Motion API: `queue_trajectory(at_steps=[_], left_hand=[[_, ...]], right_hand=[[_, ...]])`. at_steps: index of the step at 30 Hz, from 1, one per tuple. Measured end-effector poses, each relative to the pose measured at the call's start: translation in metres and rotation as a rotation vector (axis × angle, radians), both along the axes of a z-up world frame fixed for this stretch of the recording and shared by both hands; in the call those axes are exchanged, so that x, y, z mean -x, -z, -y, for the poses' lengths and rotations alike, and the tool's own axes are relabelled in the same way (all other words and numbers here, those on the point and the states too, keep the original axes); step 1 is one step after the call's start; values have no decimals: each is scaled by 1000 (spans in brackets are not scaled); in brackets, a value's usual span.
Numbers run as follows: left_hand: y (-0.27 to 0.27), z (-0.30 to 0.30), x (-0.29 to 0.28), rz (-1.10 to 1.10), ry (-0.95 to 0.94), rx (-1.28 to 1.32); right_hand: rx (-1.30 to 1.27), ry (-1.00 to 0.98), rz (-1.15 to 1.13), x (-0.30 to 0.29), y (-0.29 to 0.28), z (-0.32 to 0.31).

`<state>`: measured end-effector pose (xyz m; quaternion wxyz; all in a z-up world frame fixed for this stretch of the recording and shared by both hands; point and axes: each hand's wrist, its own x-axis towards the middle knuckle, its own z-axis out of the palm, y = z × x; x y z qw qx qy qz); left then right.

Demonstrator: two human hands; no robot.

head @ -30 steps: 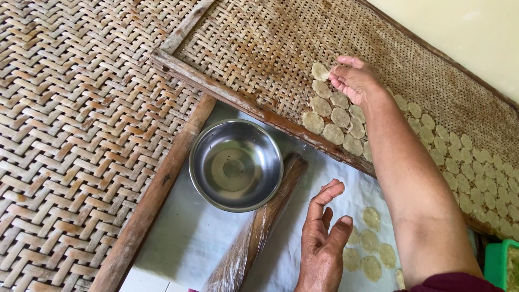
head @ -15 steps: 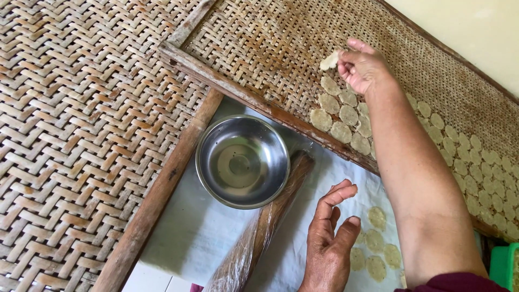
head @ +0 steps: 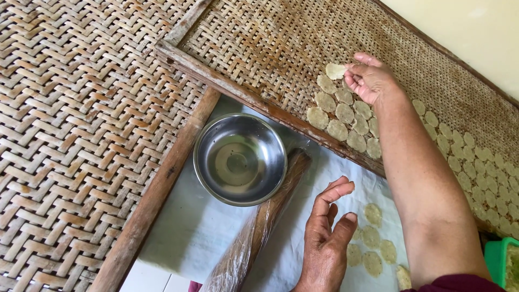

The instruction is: Placing small circles of dough onto a drying rack.

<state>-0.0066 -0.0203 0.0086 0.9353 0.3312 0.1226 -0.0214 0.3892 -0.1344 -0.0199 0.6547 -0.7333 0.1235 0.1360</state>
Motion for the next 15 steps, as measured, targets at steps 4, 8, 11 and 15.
queue_trajectory(at_steps=[4, 8, 11, 15], left_hand=[[-1, -2, 0, -8, 2, 0], [-2, -2, 0, -12, 12, 6], [-1, -2, 0, -12, 15, 11], [-1, -1, 0, -7, 7, 18]], right_hand=[[123, -29, 13, 27, -22, -21], [450, -128, 98, 39, -30, -33], [702, -235, 182, 44, -33, -39], [1033, -380, 331, 52, -31, -44]])
